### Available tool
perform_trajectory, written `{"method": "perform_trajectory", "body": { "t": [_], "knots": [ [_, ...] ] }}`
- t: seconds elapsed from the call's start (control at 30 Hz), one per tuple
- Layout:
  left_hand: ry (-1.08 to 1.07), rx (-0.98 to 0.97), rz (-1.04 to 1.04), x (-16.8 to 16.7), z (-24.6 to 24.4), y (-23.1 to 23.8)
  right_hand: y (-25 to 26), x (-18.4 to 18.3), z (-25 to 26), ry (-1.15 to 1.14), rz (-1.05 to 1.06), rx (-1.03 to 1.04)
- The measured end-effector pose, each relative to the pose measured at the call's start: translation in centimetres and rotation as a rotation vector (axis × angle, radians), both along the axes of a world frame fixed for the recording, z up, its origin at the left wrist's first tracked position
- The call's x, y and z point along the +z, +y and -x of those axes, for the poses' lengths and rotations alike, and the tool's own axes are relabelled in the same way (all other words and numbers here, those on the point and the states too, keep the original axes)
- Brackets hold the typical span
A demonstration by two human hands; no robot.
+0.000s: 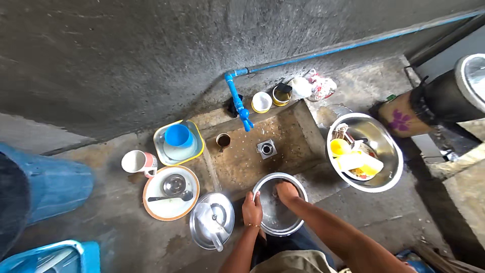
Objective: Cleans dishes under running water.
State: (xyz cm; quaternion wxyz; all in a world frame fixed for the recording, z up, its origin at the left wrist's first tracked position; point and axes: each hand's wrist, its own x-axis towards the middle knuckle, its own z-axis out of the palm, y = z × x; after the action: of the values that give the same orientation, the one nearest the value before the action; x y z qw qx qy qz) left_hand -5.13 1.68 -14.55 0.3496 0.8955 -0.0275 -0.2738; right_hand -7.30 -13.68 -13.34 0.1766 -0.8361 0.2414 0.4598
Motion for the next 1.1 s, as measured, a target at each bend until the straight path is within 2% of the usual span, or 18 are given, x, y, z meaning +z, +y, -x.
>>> {"method": "perform_trajectory", "body": {
  "t": [0.07, 0.17, 0.23, 0.37, 0.5, 0.6, 0.67, 0.77, 0.83, 0.9, 1.0, 1.07, 1.1],
  "knots": [
    [0.004, 0.024, -0.005, -0.1, 0.3, 0.2, 1.2, -0.1, 1.8, 0.008, -0.041, -0.022],
    [0.002, 0.011, -0.013, 0.1, 0.6, 0.0, 5.2, -0.4, 4.5, 0.083, -0.214, -0.043],
    [0.027, -0.031, -0.025, 0.3, 0.2, -0.1, 6.0, -1.0, 2.7, -0.01, -0.227, -0.052],
    [0.031, -0.021, -0.038, 0.2, -0.2, -0.2, 3.0, -0.8, -2.1, -0.127, -0.082, 0.009],
    [-0.006, 0.045, -0.004, -0.2, 0.2, -0.3, 0.1, -1.5, 1.9, -0.053, 0.013, 0.004],
    [-0.024, 0.065, 0.011, -0.3, 0.6, -0.2, 3.0, -0.9, 5.4, 0.045, -0.153, -0.059],
    [-0.001, 0.025, -0.002, -0.1, 0.6, -0.1, 5.6, -1.6, 4.6, -0.041, -0.24, -0.059],
    [0.028, 0.006, -0.012, -0.1, 0.1, 0.2, 4.7, -2.5, 0.0, -0.27, -0.163, -0.054],
    [0.04, 0.029, -0.019, -0.2, 0.0, -0.1, 1.8, -1.8, -1.3, -0.257, -0.037, -0.049],
    [0.036, 0.08, -0.018, -0.2, 0.3, -0.3, 0.3, -0.9, 0.8, -0.138, 0.034, -0.093],
    [-0.203, 0.172, 0.108, -1.4, 1.1, -0.3, 2.1, -0.6, 4.3, 0.048, -0.117, -0.19],
    [-0.405, 0.091, 0.177, -2.3, 1.8, 0.1, 4.5, -2.5, 4.4, -0.101, -0.276, -0.238],
    [-0.46, -0.017, 0.173, -2.3, 2.2, 0.7, 5.1, -3.6, 3.3, -0.217, -0.307, -0.27]
  ]
}}
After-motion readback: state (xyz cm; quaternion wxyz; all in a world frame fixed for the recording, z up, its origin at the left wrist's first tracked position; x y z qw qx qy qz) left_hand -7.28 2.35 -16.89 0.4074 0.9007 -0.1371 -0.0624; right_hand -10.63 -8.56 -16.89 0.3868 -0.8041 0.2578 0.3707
